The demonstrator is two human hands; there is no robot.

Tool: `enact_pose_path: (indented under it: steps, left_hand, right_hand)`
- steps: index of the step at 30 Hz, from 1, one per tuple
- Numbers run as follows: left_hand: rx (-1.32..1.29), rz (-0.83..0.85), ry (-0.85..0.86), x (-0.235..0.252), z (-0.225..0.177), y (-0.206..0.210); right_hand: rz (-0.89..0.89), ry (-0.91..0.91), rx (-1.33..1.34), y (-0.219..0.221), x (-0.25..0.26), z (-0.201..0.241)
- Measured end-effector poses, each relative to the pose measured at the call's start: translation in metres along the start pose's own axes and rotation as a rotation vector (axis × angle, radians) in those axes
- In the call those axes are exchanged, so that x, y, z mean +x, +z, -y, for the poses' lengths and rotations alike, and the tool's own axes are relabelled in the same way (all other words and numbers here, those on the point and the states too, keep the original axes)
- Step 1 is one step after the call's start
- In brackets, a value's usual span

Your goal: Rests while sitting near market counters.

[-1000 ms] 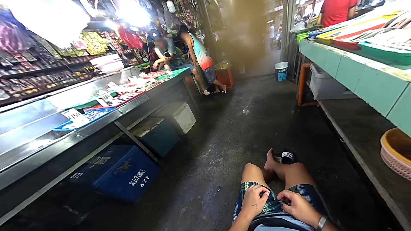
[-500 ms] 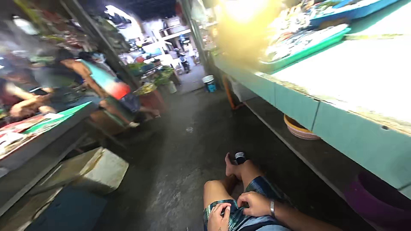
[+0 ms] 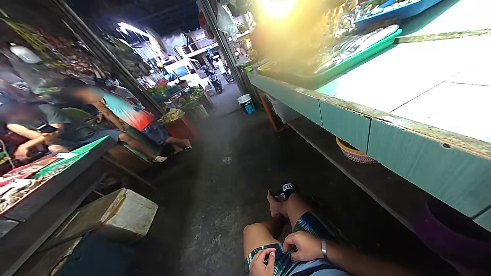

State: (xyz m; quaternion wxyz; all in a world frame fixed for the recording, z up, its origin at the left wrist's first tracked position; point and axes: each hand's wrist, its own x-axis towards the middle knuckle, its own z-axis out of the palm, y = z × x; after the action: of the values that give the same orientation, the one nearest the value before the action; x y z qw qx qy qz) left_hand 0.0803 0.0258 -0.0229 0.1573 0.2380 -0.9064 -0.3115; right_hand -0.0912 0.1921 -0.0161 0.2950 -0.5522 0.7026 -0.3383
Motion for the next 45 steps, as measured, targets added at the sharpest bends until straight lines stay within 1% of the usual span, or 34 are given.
enact_pose_path:
  steps: [7,10,18,28,32,38,41,45]
  left_hand:
    - [-0.011,0.042,0.068,0.007,-0.015,0.009]
    - [0.016,0.051,0.053,0.007,-0.011,0.009]
    - [-0.014,0.012,-0.029,-0.002,0.002,-0.003]
    - [0.004,0.055,0.071,0.008,-0.014,0.010]
    - [0.016,0.037,0.044,0.004,-0.007,0.007]
    - [-0.007,0.003,-0.030,-0.003,0.004,-0.004]
    - [-0.017,-0.005,-0.024,-0.002,0.001,-0.002]
    - [-0.017,0.005,0.022,0.004,-0.009,0.005]
  right_hand:
    - [-0.063,0.022,0.032,-0.005,-0.014,-0.008]
    - [-0.069,0.000,0.025,-0.003,-0.012,-0.010]
    - [0.012,-0.013,-0.019,0.002,0.004,0.002]
    - [-0.059,0.029,0.016,-0.005,-0.013,-0.012]
    - [-0.054,0.004,0.007,0.000,-0.009,-0.011]
    - [0.006,-0.019,-0.017,0.005,0.006,-0.002]
    - [0.011,0.008,-0.014,0.002,0.002,0.001]
    - [-0.026,0.038,0.002,-0.004,-0.010,-0.003]
